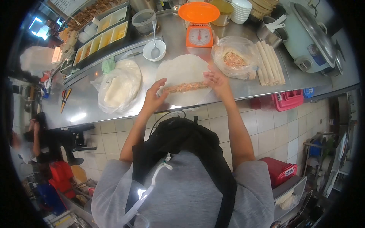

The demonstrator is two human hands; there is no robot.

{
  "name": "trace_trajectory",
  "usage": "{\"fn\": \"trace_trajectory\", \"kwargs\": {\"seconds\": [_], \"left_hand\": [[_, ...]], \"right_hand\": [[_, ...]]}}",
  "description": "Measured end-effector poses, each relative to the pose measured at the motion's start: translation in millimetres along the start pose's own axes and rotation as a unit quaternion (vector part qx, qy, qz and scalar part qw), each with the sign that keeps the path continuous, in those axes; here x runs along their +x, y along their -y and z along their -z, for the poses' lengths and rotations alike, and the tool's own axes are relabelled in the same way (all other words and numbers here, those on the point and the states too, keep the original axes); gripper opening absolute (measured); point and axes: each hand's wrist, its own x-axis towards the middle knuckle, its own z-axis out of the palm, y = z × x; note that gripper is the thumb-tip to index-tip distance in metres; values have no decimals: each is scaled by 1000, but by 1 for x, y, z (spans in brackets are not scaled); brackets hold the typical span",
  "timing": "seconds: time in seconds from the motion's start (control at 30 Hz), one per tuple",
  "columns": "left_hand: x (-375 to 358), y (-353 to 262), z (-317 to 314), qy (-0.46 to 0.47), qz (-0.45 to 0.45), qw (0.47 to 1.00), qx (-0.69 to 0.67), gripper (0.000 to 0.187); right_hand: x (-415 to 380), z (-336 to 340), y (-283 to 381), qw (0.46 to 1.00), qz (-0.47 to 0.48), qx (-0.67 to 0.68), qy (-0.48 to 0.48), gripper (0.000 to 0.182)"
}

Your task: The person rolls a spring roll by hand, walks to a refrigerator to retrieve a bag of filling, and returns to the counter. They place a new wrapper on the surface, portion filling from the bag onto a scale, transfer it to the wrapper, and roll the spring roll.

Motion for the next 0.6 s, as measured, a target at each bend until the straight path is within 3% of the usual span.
{"fn": "trace_trajectory", "kwargs": {"seconds": [0.07, 0.17, 0.37, 0.6], "left_hand": [[4, 0, -4, -1, -40, 998, 54, 54], [10, -1, -10, 68, -42, 992, 96, 57], [17, 5, -36, 58, -60, 987, 136, 55], [23, 0, -33, 89, -68, 982, 150, 59]], "right_hand": [[-1, -1, -7, 940, 190, -281, 29, 42], [-3, -11, -13, 900, 181, -393, 52, 39], [4, -45, -4, 817, 267, -502, 97, 33], [12, -57, -5, 810, 225, -526, 130, 26]]}}
